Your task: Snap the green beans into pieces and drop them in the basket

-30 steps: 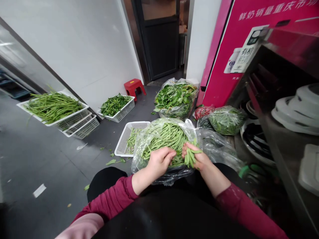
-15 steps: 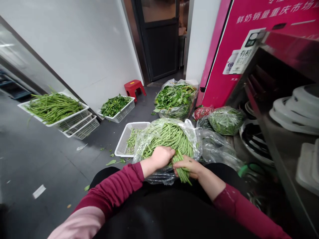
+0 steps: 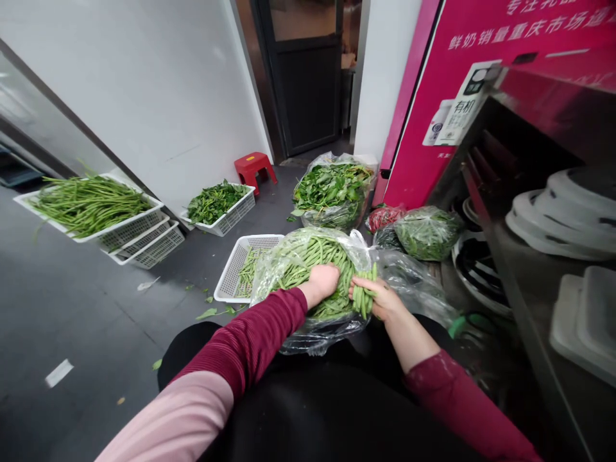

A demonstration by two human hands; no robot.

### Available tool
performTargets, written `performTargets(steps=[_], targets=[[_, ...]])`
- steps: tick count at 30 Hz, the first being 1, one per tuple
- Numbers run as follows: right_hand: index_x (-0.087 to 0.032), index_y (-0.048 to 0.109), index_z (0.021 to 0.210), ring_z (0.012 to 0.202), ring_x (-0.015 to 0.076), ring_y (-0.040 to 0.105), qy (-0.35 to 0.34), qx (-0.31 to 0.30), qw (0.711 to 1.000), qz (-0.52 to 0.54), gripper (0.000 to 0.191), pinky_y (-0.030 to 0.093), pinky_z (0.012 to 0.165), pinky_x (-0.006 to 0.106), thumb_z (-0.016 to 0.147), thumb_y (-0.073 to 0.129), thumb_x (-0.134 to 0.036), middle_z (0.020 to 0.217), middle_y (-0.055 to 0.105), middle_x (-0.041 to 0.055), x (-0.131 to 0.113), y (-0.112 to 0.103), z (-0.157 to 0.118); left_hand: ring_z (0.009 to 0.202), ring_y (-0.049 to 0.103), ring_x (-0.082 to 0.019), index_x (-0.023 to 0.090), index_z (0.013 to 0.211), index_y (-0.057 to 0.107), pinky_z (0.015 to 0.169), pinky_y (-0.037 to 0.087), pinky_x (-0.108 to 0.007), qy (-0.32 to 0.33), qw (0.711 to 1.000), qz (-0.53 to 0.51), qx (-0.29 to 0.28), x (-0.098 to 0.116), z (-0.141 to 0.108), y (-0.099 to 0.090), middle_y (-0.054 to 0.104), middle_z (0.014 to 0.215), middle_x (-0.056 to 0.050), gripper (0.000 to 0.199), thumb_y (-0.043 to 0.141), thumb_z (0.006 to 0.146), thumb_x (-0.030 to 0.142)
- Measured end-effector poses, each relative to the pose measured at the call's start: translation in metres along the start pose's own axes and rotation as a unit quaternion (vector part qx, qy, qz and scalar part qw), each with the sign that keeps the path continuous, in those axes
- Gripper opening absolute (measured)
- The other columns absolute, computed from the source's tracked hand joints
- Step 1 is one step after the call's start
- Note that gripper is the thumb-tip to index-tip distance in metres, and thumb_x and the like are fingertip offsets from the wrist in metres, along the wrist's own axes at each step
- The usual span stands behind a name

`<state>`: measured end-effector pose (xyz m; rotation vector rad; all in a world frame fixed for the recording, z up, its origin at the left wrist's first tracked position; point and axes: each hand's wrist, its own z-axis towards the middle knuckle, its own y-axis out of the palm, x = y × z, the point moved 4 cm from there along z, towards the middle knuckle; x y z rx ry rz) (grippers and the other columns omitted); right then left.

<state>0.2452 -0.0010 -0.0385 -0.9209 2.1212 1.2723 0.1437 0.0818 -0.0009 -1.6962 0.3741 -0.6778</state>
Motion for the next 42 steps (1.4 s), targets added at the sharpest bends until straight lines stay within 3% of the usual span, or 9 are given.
performTargets(steps=[4, 9, 13, 19, 22, 28, 32, 38, 42], targets=[[-0.013, 0.060, 0.083, 0.050, 0.0141, 0.060, -0.002, -0.022, 1.000, -0.010, 0.026, 0.051, 0.051, 0.026, 0.058, 0.069, -0.015, 0.057, 0.062, 0.0016, 0.001, 0.006, -0.002, 0.067, 0.053, -0.017, 0.016, 0.076, 0.058, 0.063, 0.040, -0.027, 0.015, 0.997, -0.052, 0.054, -0.018, -0.010, -0.036, 0.057, 0.073, -0.006, 0.016, 0.053, 0.072, 0.031], [-0.014, 0.059, 0.081, 0.048, 0.0129, 0.058, 0.001, -0.076, 0.996, -0.041, 0.027, 0.049, 0.050, 0.026, 0.058, 0.071, -0.018, 0.052, 0.059, -0.0009, 0.005, 0.024, -0.001, 0.050, 0.044, -0.008, 0.015, 0.067, 0.053, 0.051, 0.035, -0.020, 0.060, 0.944, -0.315, 0.079, -0.035, -0.020, -0.082, 0.047, 0.056, 0.003, 0.017, 0.056, 0.070, 0.031], [-0.015, 0.060, 0.084, 0.048, 0.0116, 0.056, 0.019, -0.104, 0.993, -0.044, 0.027, 0.049, 0.051, 0.025, 0.059, 0.070, -0.020, 0.054, 0.059, -0.0016, 0.013, 0.036, -0.001, 0.039, 0.043, -0.006, 0.015, 0.070, 0.050, 0.040, 0.030, -0.018, 0.044, 0.884, -0.465, 0.020, -0.028, -0.028, -0.087, 0.045, 0.051, 0.005, 0.019, 0.055, 0.071, 0.033], [-0.015, 0.060, 0.081, 0.052, 0.0125, 0.058, 0.052, -0.164, 0.985, 0.001, 0.019, 0.049, 0.054, 0.026, 0.064, 0.067, -0.022, 0.056, 0.060, 0.0003, 0.026, 0.049, -0.001, 0.041, 0.047, -0.004, 0.014, 0.080, 0.050, 0.040, 0.034, -0.015, 0.031, 0.818, -0.572, 0.050, -0.016, -0.033, -0.070, 0.051, 0.059, 0.004, 0.024, 0.058, 0.069, 0.034], [-0.015, 0.059, 0.074, 0.049, 0.0123, 0.057, 0.024, -0.120, 0.992, -0.004, 0.014, 0.049, 0.052, 0.026, 0.063, 0.067, -0.020, 0.053, 0.059, -0.0004, 0.024, 0.045, 0.002, 0.039, 0.045, -0.005, 0.014, 0.083, 0.053, 0.040, 0.034, -0.016, -0.012, 0.849, -0.527, 0.045, -0.024, -0.042, -0.058, 0.054, 0.061, 0.002, 0.027, 0.051, 0.074, 0.040], [-0.015, 0.059, 0.074, 0.049, 0.0122, 0.057, -0.005, -0.074, 0.997, 0.008, 0.015, 0.049, 0.050, 0.024, 0.063, 0.068, -0.019, 0.054, 0.060, 0.0001, 0.011, 0.034, 0.004, 0.040, 0.041, -0.007, 0.016, 0.074, 0.062, 0.043, 0.032, -0.018, 0.007, 0.927, -0.361, -0.103, -0.037, -0.083, -0.044, 0.053, 0.054, 0.002, 0.028, 0.046, 0.076, 0.038], [-0.015, 0.058, 0.074, 0.048, 0.0127, 0.057, -0.005, -0.059, 0.998, 0.008, 0.017, 0.048, 0.050, 0.024, 0.062, 0.068, -0.023, 0.052, 0.059, 0.0001, 0.012, 0.035, 0.001, 0.047, 0.042, -0.008, 0.015, 0.070, 0.064, 0.050, 0.035, -0.018, 0.039, 0.947, -0.310, -0.068, -0.032, -0.089, -0.044, 0.052, 0.054, 0.002, 0.026, 0.043, 0.076, 0.030], [-0.016, 0.057, 0.075, 0.045, 0.0117, 0.053, -0.123, -0.047, 0.988, -0.084, 0.022, 0.043, 0.043, 0.021, 0.061, 0.070, -0.027, 0.052, 0.057, -0.0014, 0.004, 0.047, -0.016, 0.060, 0.052, -0.017, 0.015, 0.056, 0.061, 0.062, 0.041, -0.028, -0.093, 0.993, -0.070, -0.004, -0.034, -0.079, -0.023, 0.055, 0.056, -0.004, 0.017, 0.050, 0.066, 0.024], [-0.017, 0.056, 0.076, 0.051, 0.0119, 0.055, -0.119, -0.089, 0.982, -0.115, 0.022, 0.044, 0.046, 0.022, 0.061, 0.069, -0.027, 0.063, 0.059, 0.0003, -0.005, 0.047, -0.025, 0.076, 0.054, -0.018, 0.017, 0.084, 0.063, 0.071, 0.042, -0.030, -0.049, 0.992, -0.115, 0.030, -0.037, -0.079, -0.031, 0.056, 0.088, -0.008, 0.026, 0.062, 0.061, 0.029]])
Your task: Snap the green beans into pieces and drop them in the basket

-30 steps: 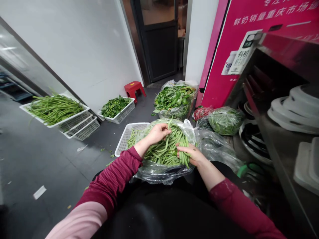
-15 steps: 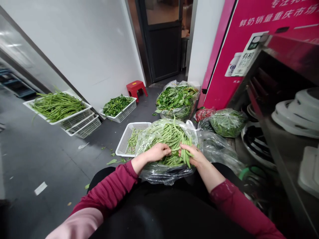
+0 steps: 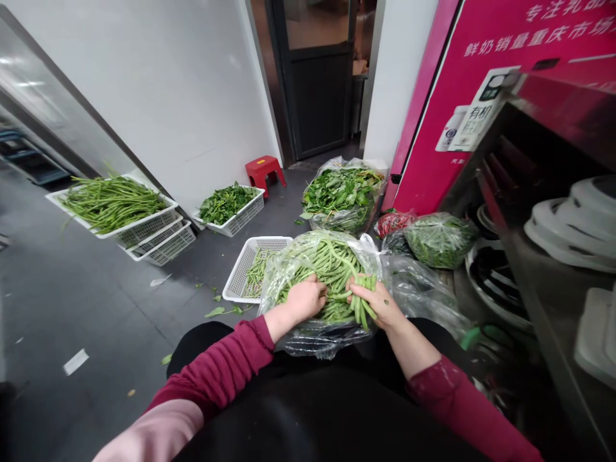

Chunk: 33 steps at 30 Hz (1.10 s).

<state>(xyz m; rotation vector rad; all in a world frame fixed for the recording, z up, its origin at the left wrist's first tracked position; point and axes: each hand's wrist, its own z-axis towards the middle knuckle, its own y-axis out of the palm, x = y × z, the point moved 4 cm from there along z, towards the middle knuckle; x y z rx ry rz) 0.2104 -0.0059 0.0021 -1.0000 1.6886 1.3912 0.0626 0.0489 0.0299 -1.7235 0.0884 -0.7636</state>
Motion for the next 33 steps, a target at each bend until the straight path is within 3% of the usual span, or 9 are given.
performTargets(steps=[3, 6, 8, 10, 12, 14, 19, 25, 33], targets=[[-0.016, 0.056, 0.077, 0.052, 0.0119, 0.054, 0.028, -0.079, 0.996, 0.022, 0.020, 0.045, 0.048, 0.024, 0.064, 0.066, -0.027, 0.066, 0.058, 0.0010, 0.000, 0.001, -0.003, 0.068, 0.051, -0.012, 0.019, 0.112, 0.049, 0.059, 0.042, -0.024, 0.010, 0.974, -0.222, -0.037, 0.000, 0.004, -0.013, 0.052, 0.093, -0.005, 0.071, 0.073, 0.048, 0.037], [-0.015, 0.055, 0.073, 0.048, 0.0109, 0.050, 0.044, -0.146, 0.986, 0.062, 0.015, 0.042, 0.047, 0.024, 0.068, 0.062, -0.028, 0.058, 0.053, -0.0002, 0.003, 0.005, -0.006, 0.042, 0.034, -0.004, 0.015, 0.107, 0.049, 0.038, 0.027, -0.017, -0.050, 0.857, -0.490, -0.153, 0.002, 0.010, -0.010, 0.048, 0.068, 0.001, 0.057, 0.056, 0.066, 0.053], [-0.015, 0.055, 0.071, 0.047, 0.0102, 0.048, 0.060, -0.184, 0.978, 0.080, 0.015, 0.040, 0.045, 0.023, 0.068, 0.061, -0.029, 0.054, 0.050, -0.0011, 0.007, 0.009, -0.009, 0.035, 0.021, -0.002, 0.014, 0.095, 0.052, 0.034, 0.015, -0.016, -0.083, 0.776, -0.602, -0.170, 0.003, 0.015, -0.006, 0.038, 0.055, 0.005, 0.048, 0.045, 0.073, 0.056], [-0.015, 0.055, 0.072, 0.046, 0.0100, 0.047, 0.087, -0.207, 0.971, 0.085, 0.015, 0.039, 0.044, 0.022, 0.068, 0.061, -0.029, 0.054, 0.049, -0.0015, 0.011, 0.012, -0.013, 0.034, 0.016, -0.002, 0.015, 0.086, 0.051, 0.034, 0.010, -0.015, -0.099, 0.750, -0.639, -0.140, 0.003, 0.021, -0.003, 0.030, 0.048, 0.008, 0.040, 0.046, 0.074, 0.052], [-0.015, 0.055, 0.073, 0.047, 0.0100, 0.048, 0.114, -0.220, 0.966, 0.078, 0.016, 0.038, 0.044, 0.021, 0.068, 0.061, -0.029, 0.055, 0.050, -0.0012, 0.015, 0.014, -0.016, 0.034, 0.017, -0.002, 0.016, 0.080, 0.049, 0.035, 0.010, -0.016, -0.099, 0.779, -0.613, -0.086, 0.001, 0.026, -0.005, 0.029, 0.046, 0.009, 0.032, 0.051, 0.073, 0.047], [-0.014, 0.055, 0.071, 0.046, 0.0097, 0.048, 0.129, -0.222, 0.964, 0.063, 0.016, 0.037, 0.043, 0.021, 0.069, 0.060, -0.028, 0.055, 0.050, -0.0008, 0.019, 0.014, -0.018, 0.036, 0.021, -0.003, 0.015, 0.075, 0.049, 0.037, 0.014, -0.016, -0.069, 0.835, -0.545, -0.010, 0.002, 0.029, -0.014, 0.031, 0.047, 0.008, 0.029, 0.054, 0.071, 0.043], [-0.012, 0.056, 0.065, 0.042, 0.0096, 0.048, 0.112, -0.195, 0.974, -0.008, 0.017, 0.037, 0.041, 0.021, 0.069, 0.060, -0.027, 0.051, 0.052, -0.0001, 0.024, 0.011, -0.016, 0.053, 0.034, -0.006, 0.014, 0.068, 0.050, 0.052, 0.029, -0.019, 0.098, 0.942, -0.291, 0.138, 0.022, 0.022, -0.049, 0.038, 0.056, 0.005, 0.019, 0.051, 0.074, 0.031], [-0.012, 0.059, 0.073, 0.044, 0.0104, 0.051, 0.128, -0.233, 0.964, 0.016, 0.017, 0.040, 0.042, 0.023, 0.070, 0.058, -0.029, 0.057, 0.057, 0.0019, 0.025, 0.019, -0.020, 0.052, 0.032, -0.007, 0.015, 0.064, 0.048, 0.052, 0.028, -0.020, 0.133, 0.970, -0.139, 0.149, 0.030, 0.015, -0.050, 0.036, 0.053, 0.005, 0.020, 0.047, 0.078, 0.030], [-0.013, 0.056, 0.058, 0.039, 0.0096, 0.046, 0.141, -0.147, 0.978, 0.047, 0.016, 0.036, 0.039, 0.022, 0.066, 0.060, -0.026, 0.046, 0.053, 0.0002, 0.034, 0.016, -0.013, 0.051, 0.036, -0.007, 0.015, 0.065, 0.049, 0.050, 0.029, -0.019, 0.103, 0.977, -0.122, 0.144, 0.018, 0.022, -0.039, 0.039, 0.053, 0.005, 0.023, 0.046, 0.079, 0.033]])
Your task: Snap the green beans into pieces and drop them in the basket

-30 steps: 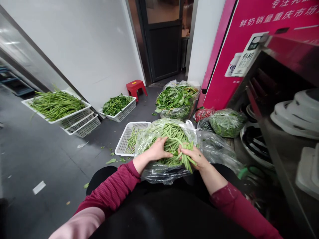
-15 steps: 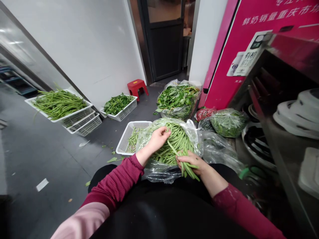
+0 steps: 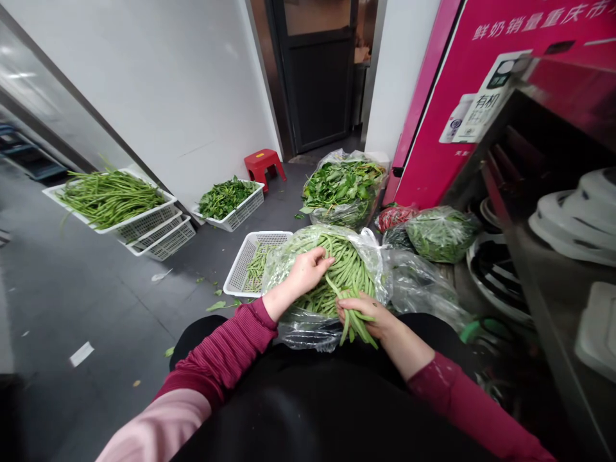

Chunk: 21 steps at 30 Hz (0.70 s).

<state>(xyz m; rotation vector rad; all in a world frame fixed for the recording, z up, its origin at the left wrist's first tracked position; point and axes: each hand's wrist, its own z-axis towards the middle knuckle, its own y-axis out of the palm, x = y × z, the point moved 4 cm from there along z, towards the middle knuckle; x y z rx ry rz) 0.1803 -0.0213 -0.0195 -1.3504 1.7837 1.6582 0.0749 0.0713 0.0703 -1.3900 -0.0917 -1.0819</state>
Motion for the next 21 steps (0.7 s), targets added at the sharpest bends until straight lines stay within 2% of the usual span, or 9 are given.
performTargets(steps=[2, 6, 8, 10, 12, 14, 17, 19, 21], targets=[[-0.013, 0.055, 0.052, 0.038, 0.0097, 0.045, 0.006, 0.049, 0.999, 0.011, 0.020, 0.035, 0.038, 0.023, 0.066, 0.059, -0.027, 0.044, 0.051, -0.0001, -0.001, -0.008, 0.003, 0.052, 0.038, -0.007, 0.015, 0.067, 0.050, 0.051, 0.031, -0.019, 0.024, 0.999, 0.033, 0.007, 0.008, -0.006, -0.004, 0.043, 0.054, 0.004, 0.024, 0.044, 0.080, 0.034], [-0.015, 0.054, 0.050, 0.037, 0.0101, 0.046, -0.002, 0.156, 0.987, 0.035, 0.020, 0.037, 0.038, 0.023, 0.063, 0.062, -0.029, 0.042, 0.050, -0.0017, -0.005, -0.022, 0.007, 0.054, 0.045, -0.009, 0.016, 0.072, 0.052, 0.052, 0.034, -0.020, 0.167, 0.978, 0.116, -0.047, 0.048, -0.043, 0.002, 0.050, 0.060, 0.000, 0.024, 0.039, 0.083, 0.032], [-0.015, 0.053, 0.050, 0.036, 0.0098, 0.046, -0.017, 0.195, 0.980, 0.038, 0.020, 0.038, 0.038, 0.023, 0.061, 0.064, -0.028, 0.042, 0.050, -0.0019, -0.006, -0.025, 0.008, 0.053, 0.046, -0.009, 0.016, 0.070, 0.052, 0.051, 0.035, -0.020, 0.228, 0.964, 0.111, -0.076, 0.067, -0.064, 0.009, 0.050, 0.059, 0.000, 0.026, 0.037, 0.084, 0.031], [-0.015, 0.054, 0.050, 0.036, 0.0093, 0.046, -0.018, 0.206, 0.978, 0.040, 0.020, 0.037, 0.038, 0.022, 0.060, 0.065, -0.028, 0.041, 0.051, -0.0019, -0.006, -0.027, 0.007, 0.053, 0.047, -0.008, 0.016, 0.069, 0.053, 0.051, 0.036, -0.020, 0.246, 0.962, 0.059, -0.106, 0.077, -0.074, 0.013, 0.051, 0.058, -0.001, 0.027, 0.038, 0.083, 0.033], [-0.014, 0.055, 0.051, 0.038, 0.0095, 0.048, 0.000, 0.157, 0.987, 0.046, 0.019, 0.039, 0.039, 0.021, 0.060, 0.066, -0.027, 0.043, 0.053, -0.0011, -0.005, -0.024, 0.007, 0.052, 0.046, -0.008, 0.015, 0.070, 0.054, 0.050, 0.036, -0.019, 0.173, 0.976, -0.036, -0.129, 0.070, -0.069, 0.013, 0.051, 0.058, 0.000, 0.026, 0.042, 0.081, 0.035], [-0.013, 0.059, 0.058, 0.043, 0.0114, 0.053, 0.028, 0.054, 0.997, 0.053, 0.017, 0.043, 0.043, 0.022, 0.060, 0.067, -0.029, 0.050, 0.058, 0.0007, -0.003, -0.015, 0.005, 0.046, 0.043, -0.006, 0.014, 0.071, 0.052, 0.045, 0.033, -0.018, 0.017, 0.975, -0.162, -0.148, 0.048, -0.056, 0.014, 0.048, 0.053, 0.002, 0.025, 0.047, 0.079, 0.037], [-0.013, 0.062, 0.070, 0.051, 0.0147, 0.059, 0.058, -0.053, 0.995, 0.056, 0.022, 0.048, 0.049, 0.027, 0.064, 0.065, -0.034, 0.063, 0.063, 0.0041, 0.002, -0.004, 0.000, 0.037, 0.036, -0.003, 0.013, 0.076, 0.050, 0.037, 0.025, -0.015, -0.140, 0.905, -0.347, -0.200, 0.017, -0.046, 0.024, 0.046, 0.047, 0.005, 0.028, 0.055, 0.072, 0.040], [-0.013, 0.062, 0.073, 0.053, 0.0147, 0.060, 0.053, -0.045, 0.996, 0.054, 0.022, 0.048, 0.051, 0.027, 0.065, 0.065, -0.033, 0.067, 0.064, 0.0046, 0.005, -0.002, -0.001, 0.033, 0.033, -0.002, 0.014, 0.077, 0.048, 0.035, 0.021, -0.015, -0.182, 0.863, -0.428, -0.195, 0.005, -0.047, 0.032, 0.049, 0.046, 0.005, 0.030, 0.058, 0.070, 0.041], [-0.013, 0.062, 0.073, 0.054, 0.0136, 0.059, 0.032, -0.007, 0.999, 0.041, 0.018, 0.048, 0.052, 0.026, 0.063, 0.067, -0.028, 0.064, 0.063, 0.0035, 0.006, -0.001, 0.000, 0.029, 0.028, -0.002, 0.014, 0.074, 0.047, 0.032, 0.019, -0.014, -0.212, 0.846, -0.462, -0.160, 0.000, -0.052, 0.040, 0.045, 0.040, 0.007, 0.031, 0.060, 0.068, 0.041]])
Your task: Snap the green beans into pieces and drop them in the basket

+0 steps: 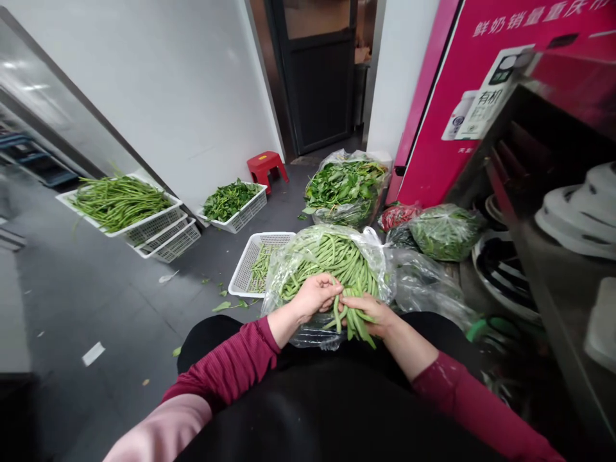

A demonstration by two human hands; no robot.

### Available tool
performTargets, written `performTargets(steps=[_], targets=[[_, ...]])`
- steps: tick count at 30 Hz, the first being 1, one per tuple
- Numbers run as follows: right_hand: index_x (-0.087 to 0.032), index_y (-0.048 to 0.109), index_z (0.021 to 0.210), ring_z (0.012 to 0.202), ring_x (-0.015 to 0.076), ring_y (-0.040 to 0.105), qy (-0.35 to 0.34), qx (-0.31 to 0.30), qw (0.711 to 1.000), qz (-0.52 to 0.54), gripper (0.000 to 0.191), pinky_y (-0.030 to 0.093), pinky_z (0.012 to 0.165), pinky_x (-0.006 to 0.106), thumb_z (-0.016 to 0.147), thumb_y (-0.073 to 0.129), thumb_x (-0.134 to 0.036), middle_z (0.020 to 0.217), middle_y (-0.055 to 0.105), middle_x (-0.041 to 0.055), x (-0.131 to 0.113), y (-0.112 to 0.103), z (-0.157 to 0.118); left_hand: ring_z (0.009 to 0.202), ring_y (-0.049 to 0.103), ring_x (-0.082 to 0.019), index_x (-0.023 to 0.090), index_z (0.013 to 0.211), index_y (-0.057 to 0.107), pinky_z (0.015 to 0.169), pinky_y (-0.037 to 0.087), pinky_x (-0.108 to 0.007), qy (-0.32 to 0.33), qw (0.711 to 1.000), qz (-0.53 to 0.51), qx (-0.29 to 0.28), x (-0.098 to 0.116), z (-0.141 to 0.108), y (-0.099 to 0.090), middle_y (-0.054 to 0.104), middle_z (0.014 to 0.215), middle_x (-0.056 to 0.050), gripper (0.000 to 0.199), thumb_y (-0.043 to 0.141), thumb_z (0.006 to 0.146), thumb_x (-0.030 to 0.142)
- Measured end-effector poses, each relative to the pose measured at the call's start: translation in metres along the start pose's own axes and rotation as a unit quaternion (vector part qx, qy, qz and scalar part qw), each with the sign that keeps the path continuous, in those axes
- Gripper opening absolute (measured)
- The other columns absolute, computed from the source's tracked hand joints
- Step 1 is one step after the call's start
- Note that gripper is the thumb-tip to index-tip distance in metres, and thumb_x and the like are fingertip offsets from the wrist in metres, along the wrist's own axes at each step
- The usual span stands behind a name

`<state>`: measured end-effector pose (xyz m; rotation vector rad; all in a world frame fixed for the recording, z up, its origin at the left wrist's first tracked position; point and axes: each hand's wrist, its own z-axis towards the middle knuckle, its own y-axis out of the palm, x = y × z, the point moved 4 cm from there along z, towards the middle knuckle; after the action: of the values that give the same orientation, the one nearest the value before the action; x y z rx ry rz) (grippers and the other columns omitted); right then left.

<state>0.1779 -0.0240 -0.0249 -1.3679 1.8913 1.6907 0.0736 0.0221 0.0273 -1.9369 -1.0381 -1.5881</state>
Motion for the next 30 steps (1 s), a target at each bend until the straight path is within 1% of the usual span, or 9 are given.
performTargets(steps=[6, 10, 12, 15, 17, 19, 22, 26, 30], targets=[[-0.012, 0.061, 0.074, 0.053, 0.0118, 0.056, -0.026, 0.042, 0.998, -0.043, 0.021, 0.045, 0.051, 0.024, 0.059, 0.069, -0.025, 0.061, 0.061, 0.0019, -0.006, 0.003, -0.002, 0.028, 0.033, -0.004, 0.015, 0.078, 0.047, 0.030, 0.022, -0.014, 0.027, 0.997, 0.044, 0.062, -0.004, -0.001, 0.010, 0.046, 0.041, 0.008, 0.033, 0.061, 0.066, 0.043], [-0.013, 0.058, 0.067, 0.048, 0.0112, 0.053, -0.029, 0.038, 0.996, -0.070, 0.017, 0.043, 0.048, 0.024, 0.060, 0.067, -0.025, 0.055, 0.057, 0.0000, -0.011, 0.005, -0.004, 0.032, 0.037, -0.005, 0.014, 0.073, 0.049, 0.035, 0.030, -0.017, 0.037, 0.981, 0.182, 0.061, 0.003, 0.002, 0.006, 0.045, 0.045, 0.005, 0.036, 0.038, 0.080, 0.048], [-0.013, 0.057, 0.066, 0.048, 0.0114, 0.053, -0.025, 0.048, 0.994, -0.096, 0.017, 0.043, 0.048, 0.024, 0.059, 0.068, -0.024, 0.055, 0.057, -0.0004, -0.012, 0.005, -0.005, 0.042, 0.045, -0.007, 0.013, 0.066, 0.051, 0.043, 0.037, -0.019, 0.092, 0.932, 0.342, 0.075, 0.008, 0.003, -0.001, 0.051, 0.053, 0.001, 0.036, 0.035, 0.082, 0.041], [-0.015, 0.057, 0.065, 0.048, 0.0118, 0.053, -0.019, 0.083, 0.987, -0.135, 0.018, 0.042, 0.048, 0.024, 0.056, 0.070, -0.023, 0.054, 0.057, -0.0009, -0.009, 0.002, -0.011, 0.062, 0.054, -0.013, 0.014, 0.068, 0.055, 0.057, 0.041, -0.023, 0.185, 0.788, 0.587, 0.026, 0.009, 0.003, -0.007, 0.058, 0.069, -0.004, 0.021, 0.043, 0.079, 0.027], [-0.016, 0.059, 0.066, 0.048, 0.0129, 0.054, -0.008, 0.109, 0.984, -0.143, 0.018, 0.043, 0.047, 0.025, 0.055, 0.071, -0.022, 0.054, 0.057, -0.0005, -0.008, -0.005, -0.019, 0.067, 0.055, -0.015, 0.015, 0.072, 0.057, 0.059, 0.042, -0.024, 0.185, 0.715, 0.674, -0.014, 0.005, 0.004, -0.016, 0.058, 0.074, -0.006, 0.015, 0.044, 0.077, 0.022], [-0.018, 0.061, 0.068, 0.052, 0.0162, 0.057, 0.014, 0.146, 0.982, -0.116, 0.017, 0.046, 0.050, 0.028, 0.056, 0.071, -0.024, 0.057, 0.060, 0.0013, -0.011, -0.015, -0.025, 0.068, 0.056, -0.015, 0.017, 0.079, 0.058, 0.058, 0.042, -0.025, 0.160, 0.700, 0.696, 0.003, 0.003, 0.006, -0.030, 0.059, 0.078, -0.006, 0.016, 0.042, 0.078, 0.020], [-0.020, 0.065, 0.076, 0.062, 0.0213, 0.062, 0.028, 0.186, 0.975, -0.114, 0.020, 0.051, 0.060, 0.033, 0.058, 0.070, -0.027, 0.071, 0.065, 0.0064, -0.034, -0.019, -0.023, 0.070, 0.055, -0.015, 0.019, 0.092, 0.057, 0.056, 0.041, -0.025, 0.146, 0.718, 0.677, 0.070, 0.001, 0.007, -0.046, 0.057, 0.085, -0.005, 0.021, 0.043, 0.075, 0.018], [-0.021, 0.065, 0.078, 0.056, 0.0214, 0.062, 0.034, 0.156, 0.976, -0.148, 0.018, 0.051, 0.052, 0.033, 0.061, 0.067, -0.027, 0.070, 0.066, 0.0073, -0.076, 0.032, 0.020, 0.081, 0.051, -0.020, 0.018, 0.089, 0.058, 0.062, 0.041, -0.030, 0.197, 0.708, 0.672, 0.090, -0.015, 0.000, -0.039, 0.054, 0.087, -0.008, 0.021, 0.049, 0.071, 0.023], [-0.017, 0.062, 0.071, 0.049, 0.0161, 0.058, 0.054, 0.156, 0.976, -0.139, 0.011, 0.049, 0.050, 0.029, 0.062, 0.068, -0.019, 0.058, 0.063, 0.0040, -0.093, 0.102, 0.113, 0.082, 0.049, -0.021, 0.016, 0.079, 0.058, 0.070, 0.039, -0.036, 0.277, 0.691, 0.666, 0.058, -0.028, -0.013, -0.026, 0.053, 0.078, -0.007, 0.015, 0.052, 0.069, 0.027]])
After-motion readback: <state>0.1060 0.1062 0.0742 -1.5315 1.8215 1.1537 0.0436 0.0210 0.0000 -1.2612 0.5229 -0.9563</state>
